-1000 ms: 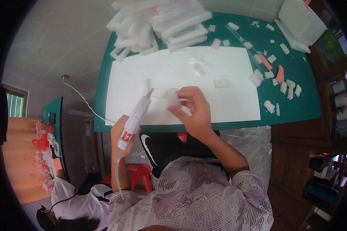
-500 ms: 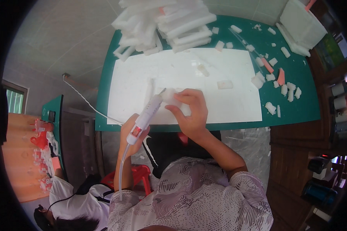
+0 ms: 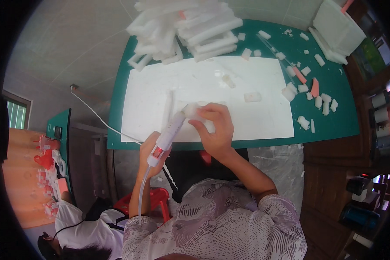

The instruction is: The person applies hot glue to foam pieces using a hot glue gun and joins the foam pieces together by hand.

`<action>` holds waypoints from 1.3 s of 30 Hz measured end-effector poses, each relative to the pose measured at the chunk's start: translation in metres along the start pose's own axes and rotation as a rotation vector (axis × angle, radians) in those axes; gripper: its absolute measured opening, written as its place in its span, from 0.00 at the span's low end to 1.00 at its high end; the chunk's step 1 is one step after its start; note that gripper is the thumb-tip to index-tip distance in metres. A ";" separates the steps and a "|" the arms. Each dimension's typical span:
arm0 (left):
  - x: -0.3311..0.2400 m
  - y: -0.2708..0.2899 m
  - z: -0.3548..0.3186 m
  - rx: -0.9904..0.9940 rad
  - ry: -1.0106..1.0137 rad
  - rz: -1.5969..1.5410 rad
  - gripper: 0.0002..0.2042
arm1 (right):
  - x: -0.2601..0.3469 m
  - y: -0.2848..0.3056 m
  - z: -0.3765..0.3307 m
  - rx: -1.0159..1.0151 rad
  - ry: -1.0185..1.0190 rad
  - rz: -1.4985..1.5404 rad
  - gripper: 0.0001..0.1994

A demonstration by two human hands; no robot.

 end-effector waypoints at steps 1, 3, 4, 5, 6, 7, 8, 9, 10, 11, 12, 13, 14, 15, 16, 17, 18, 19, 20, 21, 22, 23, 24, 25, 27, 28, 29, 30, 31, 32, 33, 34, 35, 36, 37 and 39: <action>0.000 -0.001 0.000 0.002 -0.003 0.000 0.07 | 0.000 0.000 0.000 -0.003 -0.001 0.003 0.17; 0.001 -0.002 0.000 -0.008 -0.017 0.017 0.07 | -0.001 0.001 -0.001 -0.007 -0.002 0.005 0.17; 0.002 -0.003 0.000 -0.007 -0.018 0.018 0.07 | -0.001 0.002 -0.002 -0.008 -0.006 0.011 0.17; 0.002 -0.003 -0.001 -0.003 -0.019 0.038 0.07 | -0.001 0.002 -0.002 -0.008 -0.009 0.018 0.17; 0.002 -0.003 -0.002 0.001 -0.019 0.057 0.07 | -0.001 0.002 -0.001 -0.009 -0.010 0.018 0.17; 0.002 -0.003 -0.002 0.002 -0.018 0.058 0.07 | 0.000 0.002 -0.001 -0.008 -0.006 0.013 0.17; 0.001 -0.003 -0.002 -0.009 -0.020 0.053 0.07 | 0.001 0.002 -0.001 -0.006 -0.002 0.009 0.17; 0.000 -0.003 -0.002 -0.019 -0.021 0.048 0.07 | 0.000 0.003 -0.002 -0.006 -0.003 0.010 0.17; 0.001 -0.004 -0.002 -0.018 -0.021 0.048 0.07 | -0.001 0.003 -0.004 0.038 -0.016 0.019 0.18; 0.001 -0.004 -0.002 -0.020 -0.029 0.036 0.07 | -0.002 0.003 -0.005 0.081 -0.028 0.028 0.19; 0.002 -0.005 -0.002 -0.022 -0.037 0.024 0.07 | -0.003 0.003 -0.006 0.081 -0.029 0.028 0.19; 0.002 -0.005 -0.002 -0.022 -0.034 0.025 0.07 | -0.003 0.003 -0.006 0.084 -0.031 0.029 0.19; 0.003 -0.005 -0.002 -0.030 -0.043 0.033 0.07 | -0.003 0.003 -0.006 0.087 -0.033 0.030 0.19; 0.003 -0.005 -0.002 -0.037 -0.051 0.040 0.08 | -0.003 0.002 -0.005 0.089 -0.035 0.030 0.19; 0.004 -0.005 -0.003 -0.037 -0.046 0.040 0.08 | -0.002 0.001 -0.004 0.038 -0.022 0.029 0.18; 0.004 -0.004 -0.003 -0.037 -0.059 0.035 0.08 | -0.001 0.000 -0.002 -0.013 -0.009 0.027 0.16; 0.005 -0.004 -0.003 -0.037 -0.072 0.028 0.08 | -0.002 0.000 -0.002 -0.010 -0.014 0.028 0.16; 0.005 -0.004 -0.003 -0.038 -0.066 0.027 0.08 | -0.003 0.000 -0.002 -0.012 -0.005 0.022 0.16; 0.005 -0.004 -0.002 -0.038 -0.071 0.031 0.08 | -0.003 0.000 -0.002 -0.015 0.004 0.016 0.16; 0.004 -0.005 -0.002 -0.038 -0.075 0.035 0.09 | -0.004 -0.001 -0.003 -0.011 0.001 0.016 0.16; 0.004 -0.005 -0.002 -0.039 -0.071 0.034 0.09 | -0.005 -0.001 -0.003 -0.019 -0.002 0.037 0.16; 0.004 -0.005 -0.002 -0.041 -0.074 0.028 0.09 | -0.005 -0.001 -0.004 -0.026 -0.005 0.057 0.16; 0.004 -0.005 -0.002 -0.043 -0.078 0.022 0.09 | -0.006 -0.002 -0.004 -0.023 -0.008 0.057 0.16; 0.005 -0.006 -0.002 -0.045 -0.073 0.020 0.09 | -0.006 -0.001 -0.003 -0.023 0.004 0.042 0.16; 0.007 -0.007 -0.003 -0.057 -0.083 0.003 0.10 | -0.006 -0.001 -0.004 -0.019 0.014 0.027 0.16; 0.010 -0.007 -0.004 -0.058 -0.080 0.003 0.10 | -0.007 -0.001 -0.004 -0.025 0.013 0.021 0.16; 0.015 -0.006 -0.005 -0.039 -0.142 0.040 0.16 | -0.007 -0.001 -0.005 -0.030 0.011 0.016 0.16; 0.016 -0.006 -0.006 -0.019 -0.205 0.077 0.22 | -0.008 -0.001 -0.005 -0.028 0.009 0.016 0.16; 0.016 -0.006 -0.006 -0.018 -0.203 0.076 0.22 | -0.008 -0.001 -0.006 -0.029 0.006 0.021 0.15; 0.015 -0.007 -0.006 -0.015 -0.192 0.076 0.23 | -0.009 -0.001 -0.006 -0.031 0.002 0.026 0.15; 0.015 -0.007 -0.006 -0.012 -0.181 0.077 0.23 | -0.009 0.000 -0.006 -0.031 0.001 0.025 0.15; 0.016 -0.007 -0.007 -0.011 -0.180 0.076 0.23 | -0.009 0.000 -0.005 -0.020 0.009 0.017 0.15; 0.017 -0.008 -0.007 -0.013 -0.181 0.079 0.23 | -0.009 0.001 -0.005 -0.008 0.017 0.010 0.15; 0.018 -0.008 -0.007 -0.016 -0.183 0.081 0.23 | -0.009 0.001 -0.005 -0.008 0.016 0.009 0.15; 0.018 -0.008 -0.007 -0.015 -0.183 0.081 0.23 | -0.009 0.001 -0.004 -0.005 0.011 0.019 0.15; 0.017 -0.008 -0.005 -0.029 -0.205 0.083 0.23 | -0.008 0.002 -0.004 -0.002 0.005 0.028 0.15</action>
Point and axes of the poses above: each hand's wrist, its own z-axis towards the middle knuckle, its own y-axis out of the back of the hand, x = y × z, the point moved 2 cm from there along z, towards the middle knuckle, and after that the axes turned 5 degrees about z, right-handed, at the moved point
